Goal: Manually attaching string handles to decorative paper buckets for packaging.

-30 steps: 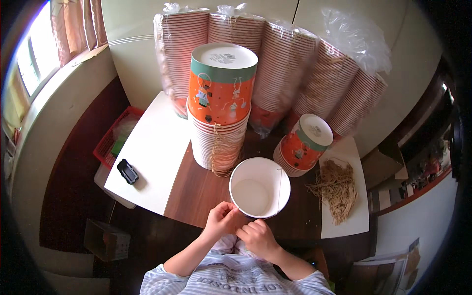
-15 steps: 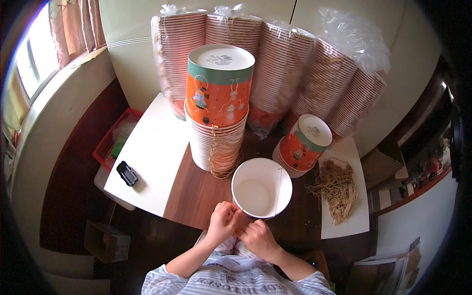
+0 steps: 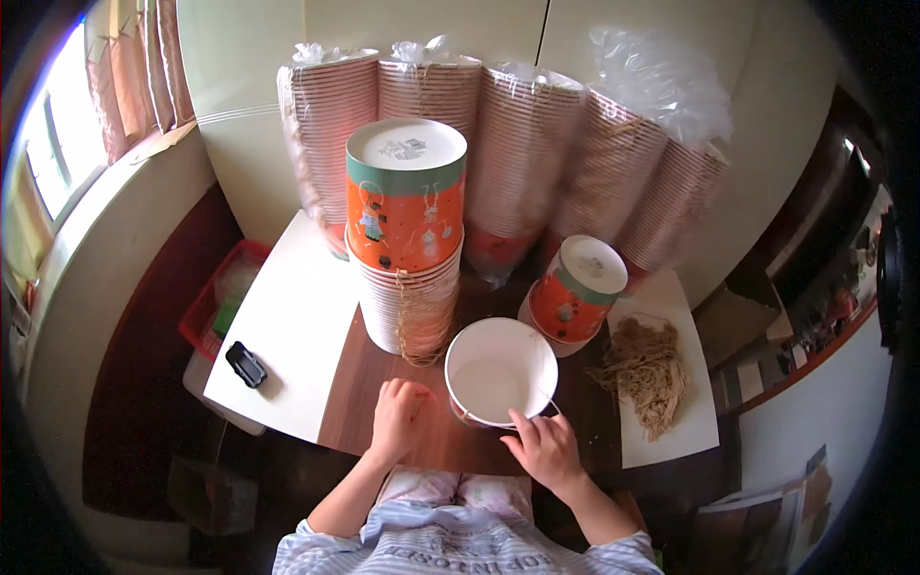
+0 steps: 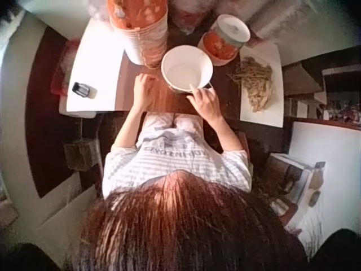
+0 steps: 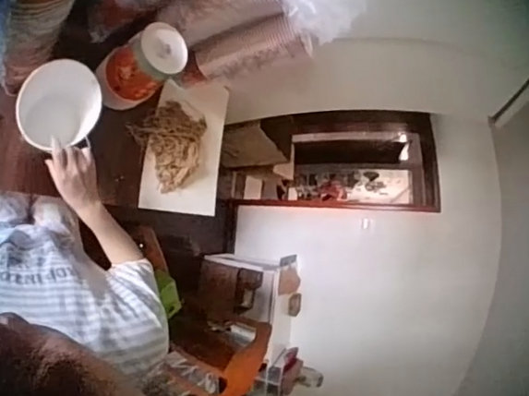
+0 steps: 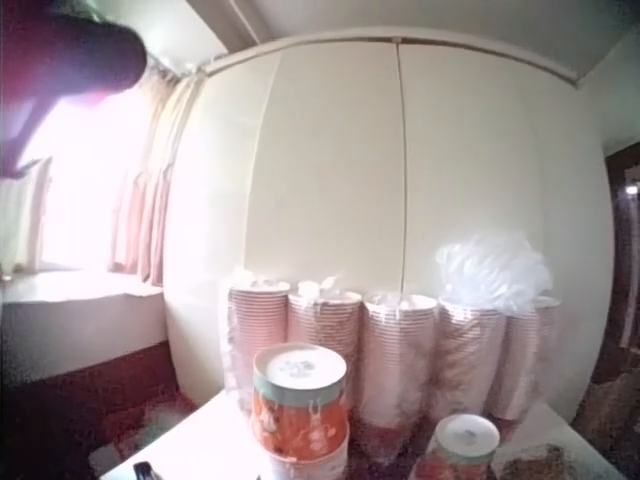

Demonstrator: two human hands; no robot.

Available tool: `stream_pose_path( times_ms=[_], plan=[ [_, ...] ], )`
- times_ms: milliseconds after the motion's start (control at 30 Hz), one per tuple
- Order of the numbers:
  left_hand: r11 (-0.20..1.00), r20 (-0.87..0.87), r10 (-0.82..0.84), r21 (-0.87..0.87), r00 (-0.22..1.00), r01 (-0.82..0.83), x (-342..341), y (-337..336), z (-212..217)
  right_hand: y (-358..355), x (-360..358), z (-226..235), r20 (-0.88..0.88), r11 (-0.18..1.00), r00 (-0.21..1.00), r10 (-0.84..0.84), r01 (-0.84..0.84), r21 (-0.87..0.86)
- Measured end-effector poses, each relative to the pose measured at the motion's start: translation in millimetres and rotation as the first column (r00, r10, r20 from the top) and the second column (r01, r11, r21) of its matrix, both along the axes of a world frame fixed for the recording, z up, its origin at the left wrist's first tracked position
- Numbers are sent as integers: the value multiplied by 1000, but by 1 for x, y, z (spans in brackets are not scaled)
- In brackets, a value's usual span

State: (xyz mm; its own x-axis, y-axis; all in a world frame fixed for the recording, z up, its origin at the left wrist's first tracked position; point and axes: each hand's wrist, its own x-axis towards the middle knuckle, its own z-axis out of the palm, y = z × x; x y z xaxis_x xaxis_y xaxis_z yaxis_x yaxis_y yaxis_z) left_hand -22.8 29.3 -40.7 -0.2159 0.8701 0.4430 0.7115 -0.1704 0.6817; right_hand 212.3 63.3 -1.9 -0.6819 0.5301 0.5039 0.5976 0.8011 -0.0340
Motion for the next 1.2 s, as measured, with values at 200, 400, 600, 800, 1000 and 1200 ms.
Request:
stream_pose_path(
  times_ms=[200, 400, 600, 800, 1000, 1200],
  plan=[
    [983, -66, -169, 65, 983, 173, -21, 17, 41, 20, 8, 13, -2, 996, 997, 74, -74, 40],
    [760, 289, -628, 28, 723, 649, -72, 18, 55, 41, 0, 79, -494, 753, 836, 240, -481, -449],
    [938, 813, -268, 98, 517, 331, -93, 22, 105, 98, -56, 140, -765, 324, 641, -52, -714, -621],
    [928, 811, -371, 313, 452, 201, -115, 83, 202, 182, -121, 193, -860, 392, 499, -106, -774, -497],
    [973, 880, -207, 138, 427, 185, -157, 139, 197, 205, -154, 182, -743, 557, 667, -61, -595, -580],
    [996, 844, -47, -4, 534, 94, -149, 154, 156, 216, -153, 135, -652, 620, 716, -251, -398, -676]
  ],
)
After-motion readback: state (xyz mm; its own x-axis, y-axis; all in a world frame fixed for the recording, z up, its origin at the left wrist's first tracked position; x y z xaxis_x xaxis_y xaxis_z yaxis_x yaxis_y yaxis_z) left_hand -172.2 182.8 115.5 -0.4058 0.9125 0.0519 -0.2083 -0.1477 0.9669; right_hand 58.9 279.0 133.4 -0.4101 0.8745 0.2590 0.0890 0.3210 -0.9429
